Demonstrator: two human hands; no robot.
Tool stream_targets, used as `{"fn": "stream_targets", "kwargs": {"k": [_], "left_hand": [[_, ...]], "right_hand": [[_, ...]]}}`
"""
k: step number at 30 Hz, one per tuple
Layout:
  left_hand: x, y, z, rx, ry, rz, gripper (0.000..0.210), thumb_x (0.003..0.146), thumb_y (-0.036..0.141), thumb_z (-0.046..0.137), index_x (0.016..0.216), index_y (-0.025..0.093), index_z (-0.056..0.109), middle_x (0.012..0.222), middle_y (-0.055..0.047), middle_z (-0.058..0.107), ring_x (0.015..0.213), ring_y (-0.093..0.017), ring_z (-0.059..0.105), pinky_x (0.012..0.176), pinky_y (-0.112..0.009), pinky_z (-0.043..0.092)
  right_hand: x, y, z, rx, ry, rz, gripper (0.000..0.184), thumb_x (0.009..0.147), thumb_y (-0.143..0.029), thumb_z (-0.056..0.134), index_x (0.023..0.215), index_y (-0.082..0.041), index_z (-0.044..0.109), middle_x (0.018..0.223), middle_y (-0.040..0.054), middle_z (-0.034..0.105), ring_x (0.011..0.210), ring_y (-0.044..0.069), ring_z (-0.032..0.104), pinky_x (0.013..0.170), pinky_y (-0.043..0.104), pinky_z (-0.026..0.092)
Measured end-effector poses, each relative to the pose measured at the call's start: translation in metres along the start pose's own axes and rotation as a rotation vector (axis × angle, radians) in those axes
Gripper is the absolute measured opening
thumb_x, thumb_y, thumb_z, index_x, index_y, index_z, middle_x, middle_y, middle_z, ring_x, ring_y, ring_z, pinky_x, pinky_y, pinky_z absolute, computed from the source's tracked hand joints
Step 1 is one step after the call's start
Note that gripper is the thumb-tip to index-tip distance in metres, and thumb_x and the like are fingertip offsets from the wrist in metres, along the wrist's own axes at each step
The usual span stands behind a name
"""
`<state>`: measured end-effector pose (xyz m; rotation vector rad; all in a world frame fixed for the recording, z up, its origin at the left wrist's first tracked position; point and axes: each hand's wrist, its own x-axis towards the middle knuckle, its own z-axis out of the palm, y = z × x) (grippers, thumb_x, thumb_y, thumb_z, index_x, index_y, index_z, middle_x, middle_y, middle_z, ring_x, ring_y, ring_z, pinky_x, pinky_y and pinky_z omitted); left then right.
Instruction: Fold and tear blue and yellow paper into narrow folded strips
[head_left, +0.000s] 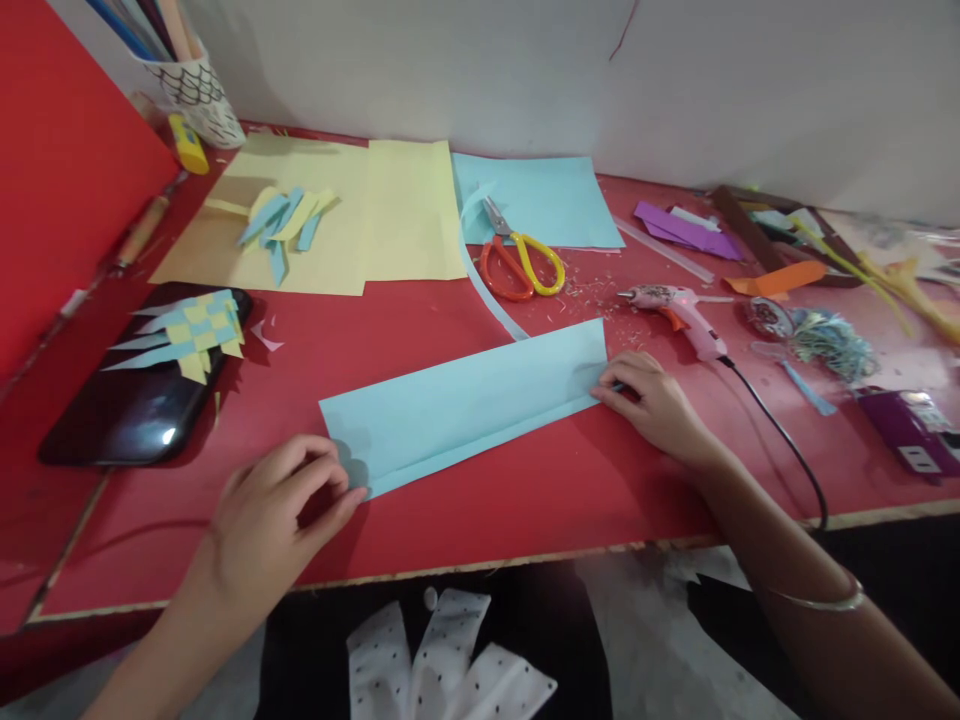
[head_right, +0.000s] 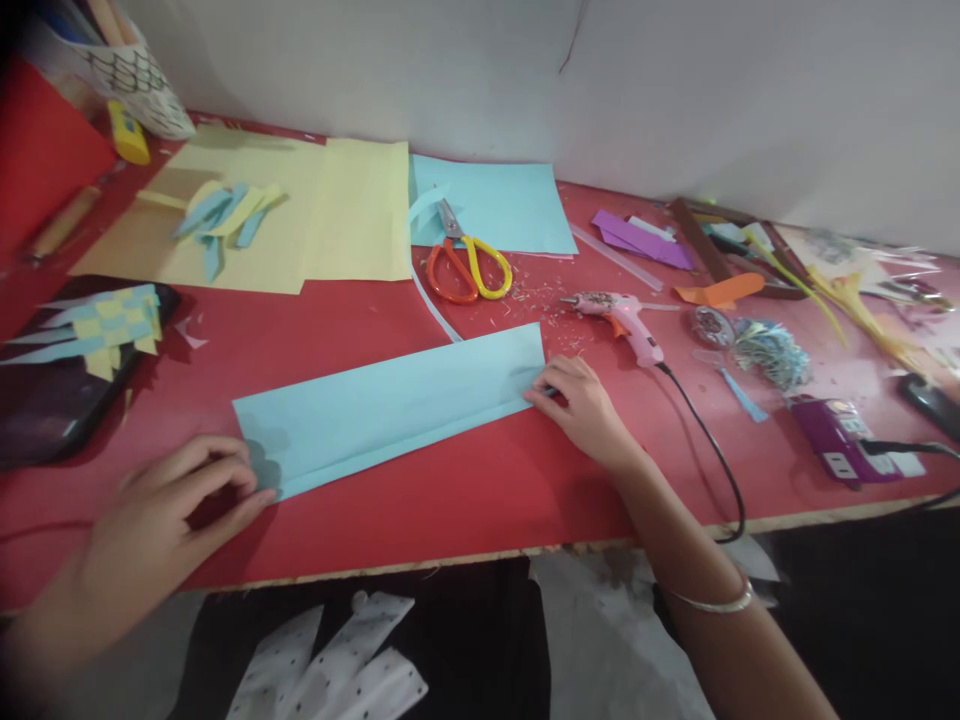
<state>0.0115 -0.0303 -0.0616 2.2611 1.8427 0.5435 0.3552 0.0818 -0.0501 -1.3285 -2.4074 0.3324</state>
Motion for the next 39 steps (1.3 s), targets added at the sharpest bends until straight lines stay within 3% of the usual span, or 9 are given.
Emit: {"fn": "stream_targets", "kwargs": {"k": [4, 7, 9, 13, 16, 26, 33, 39], "left_hand": [[-0.003, 0.013, -0.002, 0.101, 0.021, 0.034, 0.018, 0.08, 0.027, 0.037, 0.074, 0.023, 0.054, 0.077, -0.002, 0.06, 0.071, -0.019, 0.057, 0.063, -0.032, 0.043], [0.002, 0.036, 0.003, 0.18, 0.029, 0.208, 0.034, 0.08, 0.012, 0.031, 0.1, 0.023, 0.056, 0.105, -0.003, 0.062, 0.093, -0.021, 0.056, 0.074, -0.035, 0.041], [0.009, 0.053, 0.011, 0.158, -0.018, 0.354, 0.041, 0.082, 0.009, 0.027, 0.115, 0.02, 0.049, 0.121, -0.001, 0.054, 0.111, -0.018, 0.047, 0.086, -0.033, 0.038], [0.024, 0.078, 0.029, 0.088, -0.083, 0.38, 0.044, 0.086, 0.042, 0.031, 0.125, 0.023, 0.04, 0.131, 0.001, 0.045, 0.119, -0.02, 0.039, 0.095, -0.038, 0.033], [0.029, 0.085, 0.035, 0.067, -0.117, 0.358, 0.054, 0.083, 0.054, 0.027, 0.127, 0.023, 0.037, 0.135, 0.0, 0.038, 0.122, -0.022, 0.034, 0.098, -0.044, 0.029], [0.025, 0.075, 0.03, 0.099, -0.157, 0.365, 0.061, 0.083, 0.054, 0.027, 0.131, 0.017, 0.03, 0.137, -0.001, 0.035, 0.125, -0.022, 0.031, 0.1, -0.043, 0.024], [0.009, 0.054, 0.018, 0.143, -0.148, 0.369, 0.06, 0.082, 0.054, 0.031, 0.132, 0.021, 0.028, 0.137, 0.0, 0.035, 0.125, -0.021, 0.03, 0.1, -0.039, 0.022], [0.007, 0.05, 0.018, 0.155, -0.119, 0.371, 0.06, 0.081, 0.056, 0.031, 0.13, 0.021, 0.031, 0.136, 0.001, 0.036, 0.124, -0.021, 0.031, 0.101, -0.039, 0.02]], "right_hand": [[-0.001, -0.002, 0.001, -0.001, 0.015, 0.002, 0.027, 0.084, -0.037, 0.041, 0.063, -0.021, 0.042, 0.064, 0.0022, 0.05, 0.062, 0.017, 0.045, 0.062, 0.032, 0.035], [-0.001, -0.002, 0.001, -0.007, 0.026, -0.016, 0.026, 0.084, -0.035, 0.041, 0.063, -0.02, 0.041, 0.064, 0.002, 0.049, 0.061, 0.017, 0.044, 0.061, 0.031, 0.034], [-0.001, -0.002, 0.002, -0.011, 0.034, -0.03, 0.025, 0.084, -0.034, 0.041, 0.063, -0.02, 0.041, 0.064, 0.002, 0.049, 0.061, 0.016, 0.044, 0.061, 0.031, 0.034], [-0.001, -0.002, 0.002, -0.008, 0.035, -0.027, 0.025, 0.085, -0.033, 0.041, 0.063, -0.02, 0.041, 0.064, 0.0022, 0.049, 0.061, 0.016, 0.044, 0.061, 0.031, 0.034], [-0.001, -0.001, 0.002, -0.004, 0.032, -0.026, 0.025, 0.084, -0.034, 0.042, 0.063, -0.02, 0.042, 0.064, 0.0023, 0.049, 0.062, 0.016, 0.043, 0.062, 0.031, 0.034], [-0.001, 0.0, 0.003, -0.012, 0.036, -0.036, 0.024, 0.084, -0.034, 0.042, 0.064, -0.02, 0.041, 0.065, 0.0022, 0.048, 0.062, 0.017, 0.044, 0.062, 0.031, 0.035], [-0.002, 0.0, 0.0, -0.008, 0.043, -0.015, 0.022, 0.083, -0.031, 0.043, 0.064, -0.02, 0.04, 0.065, 0.0022, 0.047, 0.063, 0.017, 0.045, 0.061, 0.031, 0.036], [-0.007, 0.0, 0.001, -0.088, 0.097, 0.044, 0.02, 0.083, -0.028, 0.04, 0.064, -0.021, 0.039, 0.065, 0.003, 0.047, 0.064, 0.018, 0.045, 0.061, 0.032, 0.038]]}}
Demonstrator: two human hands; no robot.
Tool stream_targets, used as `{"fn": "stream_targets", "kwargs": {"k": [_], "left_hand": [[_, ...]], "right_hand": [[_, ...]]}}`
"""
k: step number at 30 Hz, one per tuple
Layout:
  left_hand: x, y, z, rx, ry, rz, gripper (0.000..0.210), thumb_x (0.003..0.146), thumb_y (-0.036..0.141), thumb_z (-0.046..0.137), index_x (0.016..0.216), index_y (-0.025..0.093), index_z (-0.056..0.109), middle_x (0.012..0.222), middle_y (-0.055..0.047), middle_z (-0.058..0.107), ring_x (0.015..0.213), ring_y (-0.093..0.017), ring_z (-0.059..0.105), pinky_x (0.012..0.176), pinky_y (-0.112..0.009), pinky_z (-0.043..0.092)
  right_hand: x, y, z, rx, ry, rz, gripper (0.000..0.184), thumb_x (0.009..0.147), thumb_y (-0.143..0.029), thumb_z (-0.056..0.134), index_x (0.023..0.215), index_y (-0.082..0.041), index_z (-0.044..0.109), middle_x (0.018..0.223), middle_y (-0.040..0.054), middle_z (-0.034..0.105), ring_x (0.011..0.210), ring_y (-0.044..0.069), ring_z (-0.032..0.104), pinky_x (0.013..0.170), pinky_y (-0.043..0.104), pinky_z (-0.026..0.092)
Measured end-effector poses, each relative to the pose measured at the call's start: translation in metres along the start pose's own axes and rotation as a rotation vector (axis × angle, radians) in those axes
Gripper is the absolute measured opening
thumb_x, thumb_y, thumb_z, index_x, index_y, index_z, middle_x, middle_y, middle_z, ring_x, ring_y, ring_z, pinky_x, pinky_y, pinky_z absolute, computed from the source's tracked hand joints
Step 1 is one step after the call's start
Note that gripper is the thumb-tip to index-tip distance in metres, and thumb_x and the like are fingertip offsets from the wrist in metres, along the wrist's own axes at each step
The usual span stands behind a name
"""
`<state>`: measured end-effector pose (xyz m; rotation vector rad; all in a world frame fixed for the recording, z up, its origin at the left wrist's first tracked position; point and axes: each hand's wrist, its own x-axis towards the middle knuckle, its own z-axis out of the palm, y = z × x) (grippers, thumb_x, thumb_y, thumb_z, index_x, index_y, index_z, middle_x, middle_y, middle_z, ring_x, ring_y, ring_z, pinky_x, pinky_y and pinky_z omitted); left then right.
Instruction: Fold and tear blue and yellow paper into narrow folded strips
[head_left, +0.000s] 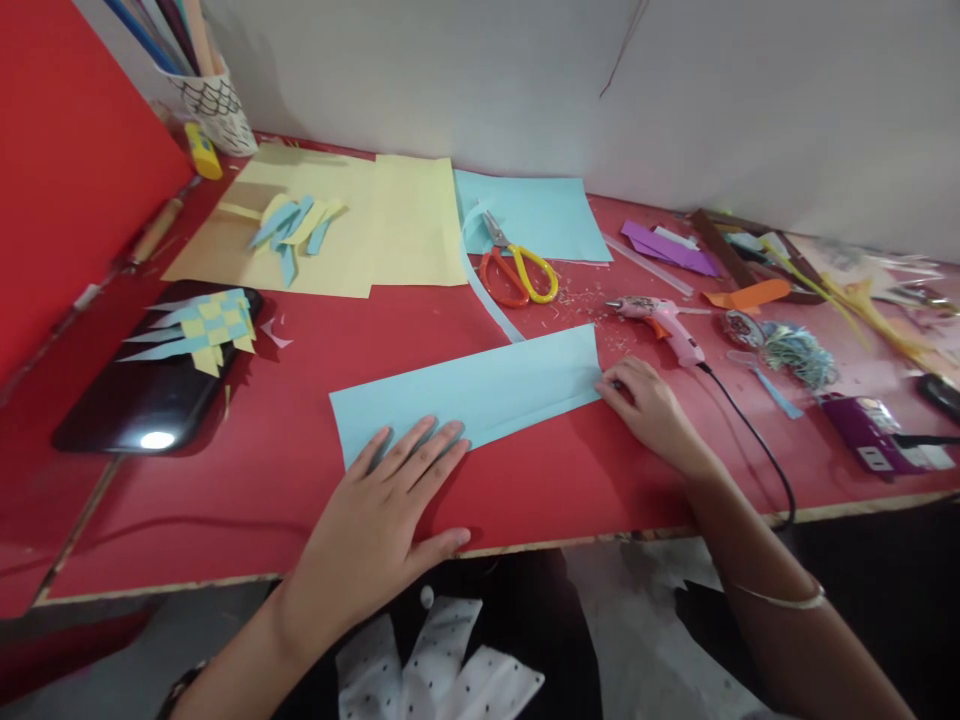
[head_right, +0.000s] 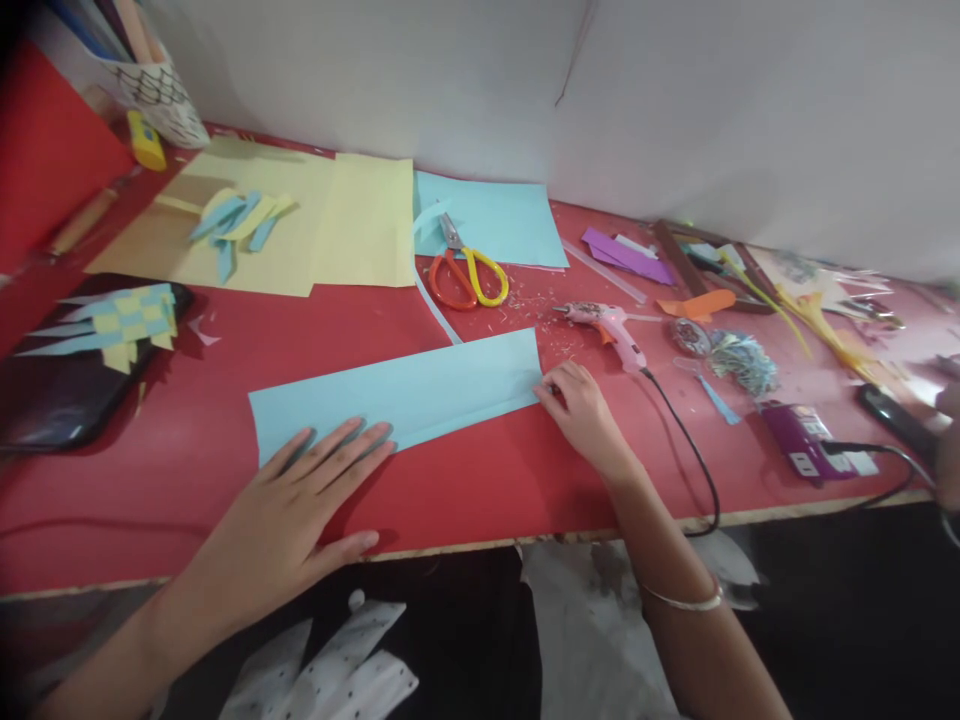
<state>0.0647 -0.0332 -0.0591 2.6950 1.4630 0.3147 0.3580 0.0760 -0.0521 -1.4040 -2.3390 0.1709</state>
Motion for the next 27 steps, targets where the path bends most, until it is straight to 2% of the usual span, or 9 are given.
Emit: {"fn": "stream_targets", "kwargs": {"k": [4, 6, 8, 9, 11, 13, 15, 18, 27], "left_hand": [[0.0, 0.001, 0.003, -0.008, 0.022, -0.011, 0.06, 0.081, 0.056, 0.03, 0.13, 0.021, 0.033, 0.136, 0.001, 0.037, 0.124, -0.021, 0.032, 0.101, -0.038, 0.018], [-0.001, 0.001, 0.005, -0.019, 0.033, -0.027, 0.059, 0.081, 0.056, 0.03, 0.129, 0.022, 0.034, 0.135, 0.001, 0.039, 0.124, -0.02, 0.032, 0.101, -0.037, 0.018], [-0.001, 0.001, 0.005, -0.023, 0.04, -0.023, 0.058, 0.081, 0.056, 0.03, 0.128, 0.022, 0.035, 0.134, 0.001, 0.04, 0.123, -0.02, 0.032, 0.101, -0.038, 0.019], [-0.001, 0.001, 0.005, -0.021, 0.042, -0.014, 0.059, 0.081, 0.056, 0.03, 0.129, 0.022, 0.034, 0.134, 0.001, 0.04, 0.123, -0.02, 0.032, 0.1, -0.038, 0.02], [-0.001, 0.001, 0.005, -0.015, 0.045, 0.002, 0.059, 0.081, 0.056, 0.03, 0.129, 0.021, 0.033, 0.134, 0.0, 0.04, 0.123, -0.021, 0.032, 0.099, -0.039, 0.022], [-0.001, 0.0, 0.005, -0.009, 0.046, -0.001, 0.059, 0.081, 0.056, 0.03, 0.129, 0.02, 0.033, 0.134, -0.001, 0.04, 0.123, -0.021, 0.033, 0.099, -0.04, 0.022], [0.0, 0.0, 0.004, -0.002, 0.047, -0.001, 0.059, 0.082, 0.055, 0.03, 0.129, 0.019, 0.033, 0.134, -0.001, 0.039, 0.123, -0.022, 0.033, 0.098, -0.04, 0.022], [0.0, 0.0, 0.003, 0.006, 0.044, 0.008, 0.059, 0.082, 0.055, 0.03, 0.129, 0.019, 0.034, 0.134, -0.001, 0.039, 0.122, -0.022, 0.033, 0.098, -0.04, 0.021], [0.002, 0.0, 0.001, 0.013, 0.037, 0.013, 0.059, 0.081, 0.055, 0.032, 0.13, 0.02, 0.033, 0.133, 0.0, 0.041, 0.122, -0.021, 0.034, 0.099, -0.037, 0.021]], "right_hand": [[-0.004, -0.006, 0.0, -0.147, 0.108, 0.1, 0.016, 0.082, -0.025, 0.036, 0.068, -0.02, 0.043, 0.066, 0.0046, 0.047, 0.064, 0.019, 0.046, 0.062, 0.034, 0.039], [-0.008, -0.018, 0.0, -0.27, 0.194, 0.141, 0.014, 0.082, -0.024, 0.036, 0.079, -0.018, 0.048, 0.075, 0.0082, 0.052, 0.073, 0.022, 0.048, 0.07, 0.039, 0.039], [-0.014, -0.038, -0.001, -0.354, 0.212, 0.101, 0.021, 0.083, -0.022, 0.034, 0.092, -0.016, 0.052, 0.086, 0.0106, 0.055, 0.085, 0.024, 0.049, 0.082, 0.044, 0.035], [-0.018, -0.051, 0.0, -0.345, 0.168, 0.034, 0.025, 0.084, -0.021, 0.032, 0.097, -0.017, 0.052, 0.091, 0.0106, 0.057, 0.088, 0.024, 0.05, 0.086, 0.045, 0.032], [-0.026, -0.078, 0.004, -0.304, -0.025, -0.132, 0.032, 0.086, -0.026, 0.03, 0.11, -0.018, 0.05, 0.105, 0.0103, 0.056, 0.102, 0.024, 0.047, 0.094, 0.046, 0.025], [-0.033, -0.1, 0.01, -0.266, -0.25, -0.316, 0.044, 0.087, -0.039, 0.031, 0.124, -0.019, 0.04, 0.126, 0.008, 0.046, 0.12, 0.023, 0.033, 0.099, 0.045, 0.018], [-0.037, -0.112, 0.015, -0.253, -0.378, -0.377, 0.055, 0.087, -0.046, 0.028, 0.132, -0.015, 0.028, 0.135, 0.0076, 0.035, 0.127, 0.02, 0.022, 0.102, 0.044, 0.016], [-0.039, -0.11, 0.018, -0.248, -0.429, -0.347, 0.063, 0.086, -0.05, 0.025, 0.135, -0.011, 0.018, 0.14, 0.0086, 0.026, 0.129, 0.018, 0.016, 0.102, 0.045, 0.015], [-0.042, -0.068, 0.005, -0.251, -0.375, -0.191, 0.062, 0.087, -0.043, 0.027, 0.138, -0.015, 0.004, 0.141, 0.0077, 0.022, 0.13, 0.017, 0.015, 0.104, 0.043, 0.012]]}}
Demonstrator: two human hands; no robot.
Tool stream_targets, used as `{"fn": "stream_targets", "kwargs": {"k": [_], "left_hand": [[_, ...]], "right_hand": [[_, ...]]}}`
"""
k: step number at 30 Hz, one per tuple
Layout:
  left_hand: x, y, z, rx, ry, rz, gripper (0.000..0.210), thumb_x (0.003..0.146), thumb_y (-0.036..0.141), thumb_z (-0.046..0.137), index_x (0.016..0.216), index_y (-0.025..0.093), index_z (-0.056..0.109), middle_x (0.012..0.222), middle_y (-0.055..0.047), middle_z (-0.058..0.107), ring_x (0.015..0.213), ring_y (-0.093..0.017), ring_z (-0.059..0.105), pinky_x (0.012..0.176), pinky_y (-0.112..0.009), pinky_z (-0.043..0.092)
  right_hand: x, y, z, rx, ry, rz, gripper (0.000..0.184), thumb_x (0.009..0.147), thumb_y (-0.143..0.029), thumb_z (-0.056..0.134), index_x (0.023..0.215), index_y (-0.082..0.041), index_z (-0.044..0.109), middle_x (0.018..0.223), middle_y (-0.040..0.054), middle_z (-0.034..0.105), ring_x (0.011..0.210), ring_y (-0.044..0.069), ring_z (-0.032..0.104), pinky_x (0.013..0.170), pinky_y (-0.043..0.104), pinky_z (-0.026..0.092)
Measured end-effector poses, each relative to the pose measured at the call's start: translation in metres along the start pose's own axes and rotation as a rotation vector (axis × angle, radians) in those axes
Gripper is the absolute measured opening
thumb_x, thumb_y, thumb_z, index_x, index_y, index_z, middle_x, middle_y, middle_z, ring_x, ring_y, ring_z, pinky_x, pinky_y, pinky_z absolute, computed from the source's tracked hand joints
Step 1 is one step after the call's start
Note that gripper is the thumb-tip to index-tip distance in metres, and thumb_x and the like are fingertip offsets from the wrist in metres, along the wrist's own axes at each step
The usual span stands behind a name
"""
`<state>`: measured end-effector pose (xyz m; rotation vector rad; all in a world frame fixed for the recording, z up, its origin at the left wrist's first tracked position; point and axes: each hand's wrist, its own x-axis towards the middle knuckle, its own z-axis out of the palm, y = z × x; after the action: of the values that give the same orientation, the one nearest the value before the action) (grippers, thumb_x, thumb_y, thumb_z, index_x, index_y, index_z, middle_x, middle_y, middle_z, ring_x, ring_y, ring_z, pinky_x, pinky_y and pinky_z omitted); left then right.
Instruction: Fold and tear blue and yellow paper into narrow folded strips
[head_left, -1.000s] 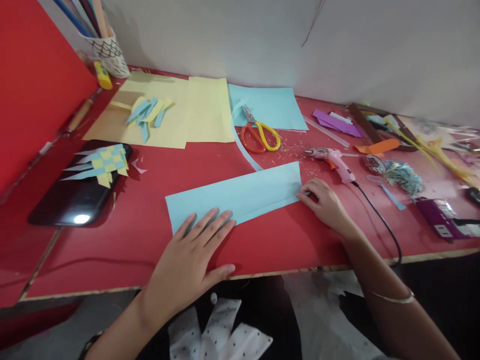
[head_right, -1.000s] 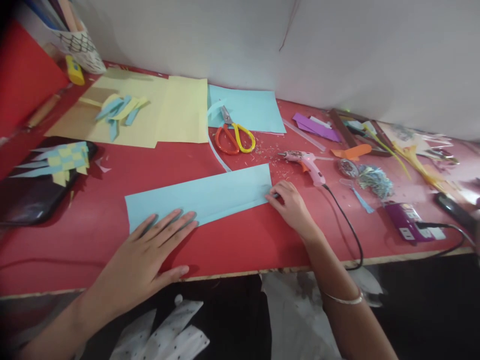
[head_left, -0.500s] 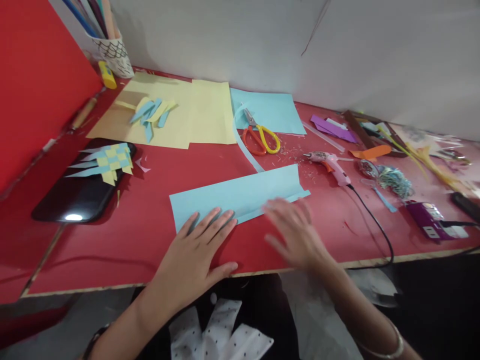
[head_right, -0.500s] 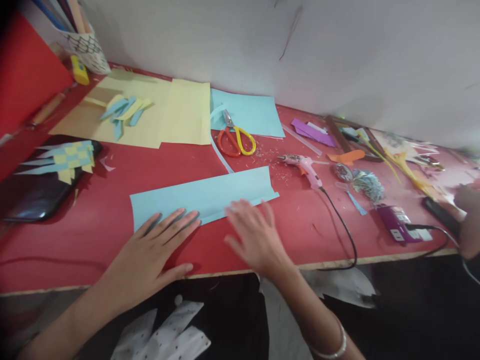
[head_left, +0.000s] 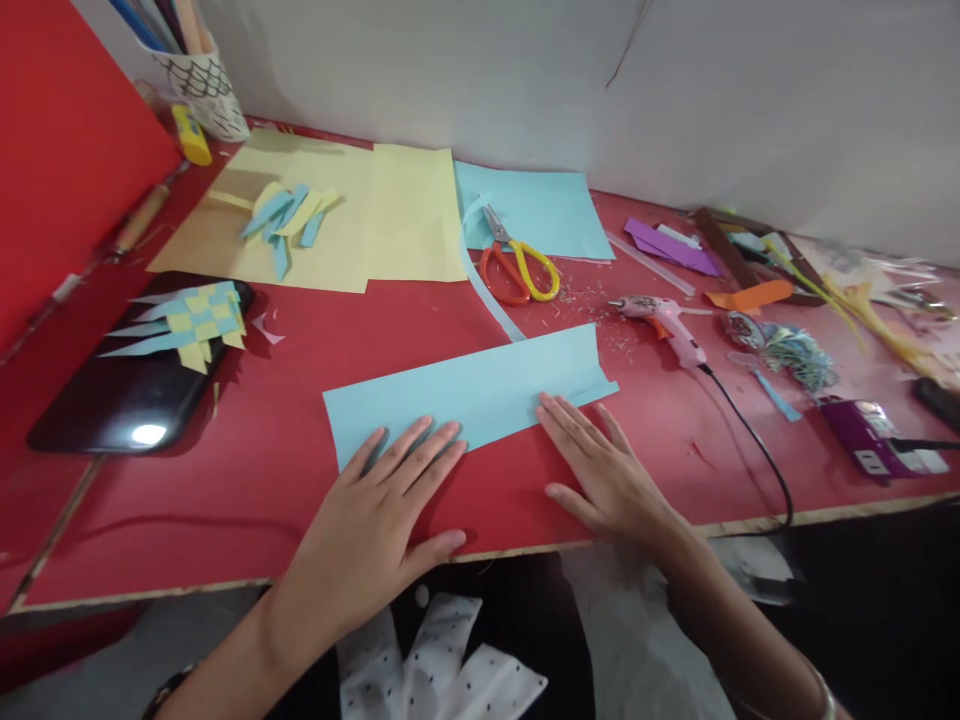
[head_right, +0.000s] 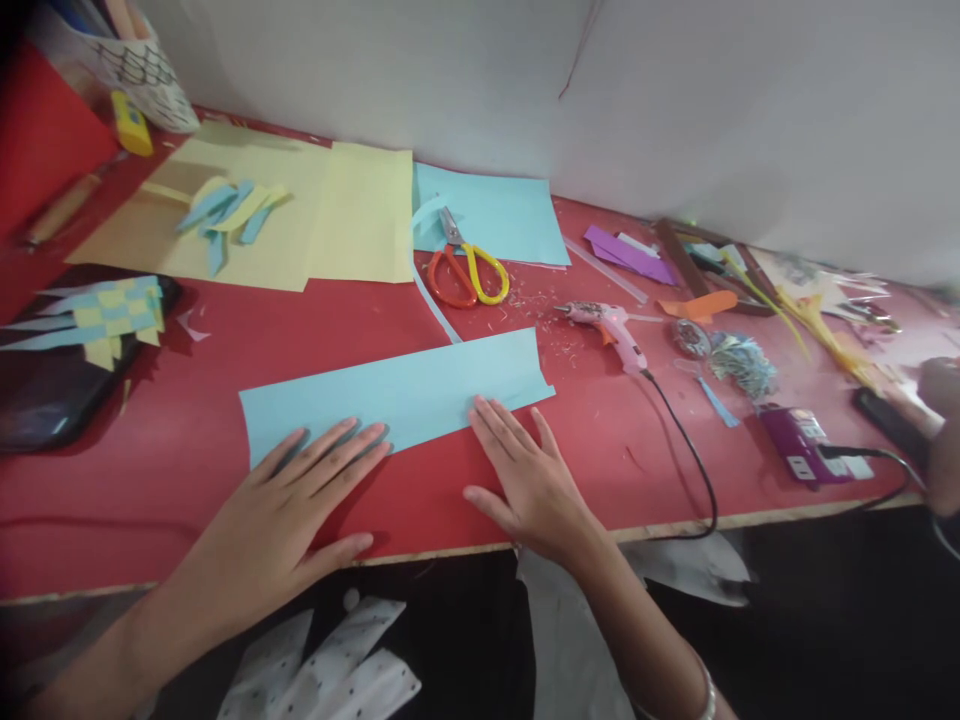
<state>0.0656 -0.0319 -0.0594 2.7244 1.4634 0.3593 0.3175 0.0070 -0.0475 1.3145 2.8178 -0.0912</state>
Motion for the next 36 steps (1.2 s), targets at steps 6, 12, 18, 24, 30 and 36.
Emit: {"fn": "stream_targets", "kwargs": {"k": [6, 12, 18, 24, 30, 36], "left_hand": [[-0.004, -0.003, 0.0, 0.044, 0.003, 0.021, 0.061, 0.081, 0.054, 0.033, 0.131, 0.019, 0.031, 0.134, 0.0, 0.04, 0.122, -0.021, 0.034, 0.101, -0.036, 0.016], [-0.028, -0.017, 0.0, 0.075, 0.043, 0.043, 0.065, 0.079, 0.052, 0.037, 0.133, 0.017, 0.026, 0.131, -0.002, 0.044, 0.119, -0.021, 0.038, 0.102, -0.034, 0.013], [-0.054, -0.03, -0.005, 0.127, 0.066, 0.038, 0.065, 0.082, 0.051, 0.031, 0.137, 0.019, 0.014, 0.125, -0.002, 0.051, 0.112, -0.022, 0.045, 0.098, -0.035, 0.02], [-0.07, -0.03, -0.01, 0.231, 0.125, -0.047, 0.061, 0.085, 0.045, 0.023, 0.138, 0.018, 0.008, 0.115, -0.006, 0.058, 0.103, -0.027, 0.052, 0.09, -0.042, 0.027], [-0.061, -0.029, -0.019, 0.193, 0.169, -0.015, 0.049, 0.084, 0.044, 0.031, 0.127, 0.02, 0.036, 0.108, -0.008, 0.062, 0.095, -0.026, 0.057, 0.09, -0.044, 0.03], [-0.014, -0.02, -0.027, 0.259, 0.161, -0.037, 0.029, 0.082, 0.029, 0.04, 0.098, 0.013, 0.058, 0.099, -0.012, 0.064, 0.088, -0.025, 0.059, 0.079, -0.039, 0.041]], "right_hand": [[-0.008, 0.025, 0.0, -0.002, 0.006, 0.108, 0.055, 0.087, -0.036, 0.024, 0.138, -0.022, 0.007, 0.14, 0.0051, 0.025, 0.129, 0.018, 0.02, 0.103, 0.046, 0.014], [-0.019, 0.053, -0.001, 0.005, 0.015, 0.313, 0.051, 0.086, -0.035, 0.023, 0.135, -0.023, 0.022, 0.139, 0.0061, 0.028, 0.128, 0.021, 0.023, 0.101, 0.052, 0.015], [-0.017, 0.052, -0.006, 0.005, 0.009, 0.389, 0.05, 0.085, -0.039, 0.022, 0.132, -0.022, 0.029, 0.137, 0.0073, 0.031, 0.126, 0.022, 0.027, 0.1, 0.055, 0.012], [-0.012, 0.045, -0.009, -0.008, 0.117, 0.382, 0.046, 0.085, -0.039, 0.026, 0.125, -0.022, 0.039, 0.129, 0.0098, 0.044, 0.119, 0.026, 0.038, 0.097, 0.06, 0.008], [0.012, 0.028, -0.01, 0.054, 0.247, 0.115, 0.03, 0.087, -0.031, 0.035, 0.109, -0.024, 0.054, 0.117, 0.008, 0.054, 0.107, 0.022, 0.049, 0.096, 0.051, 0.025], [0.054, 0.006, -0.012, -0.03, 0.253, -0.272, 0.028, 0.089, -0.022, 0.034, 0.09, -0.018, 0.061, 0.089, 0.0078, 0.062, 0.081, 0.017, 0.055, 0.076, 0.031, 0.042]]}}
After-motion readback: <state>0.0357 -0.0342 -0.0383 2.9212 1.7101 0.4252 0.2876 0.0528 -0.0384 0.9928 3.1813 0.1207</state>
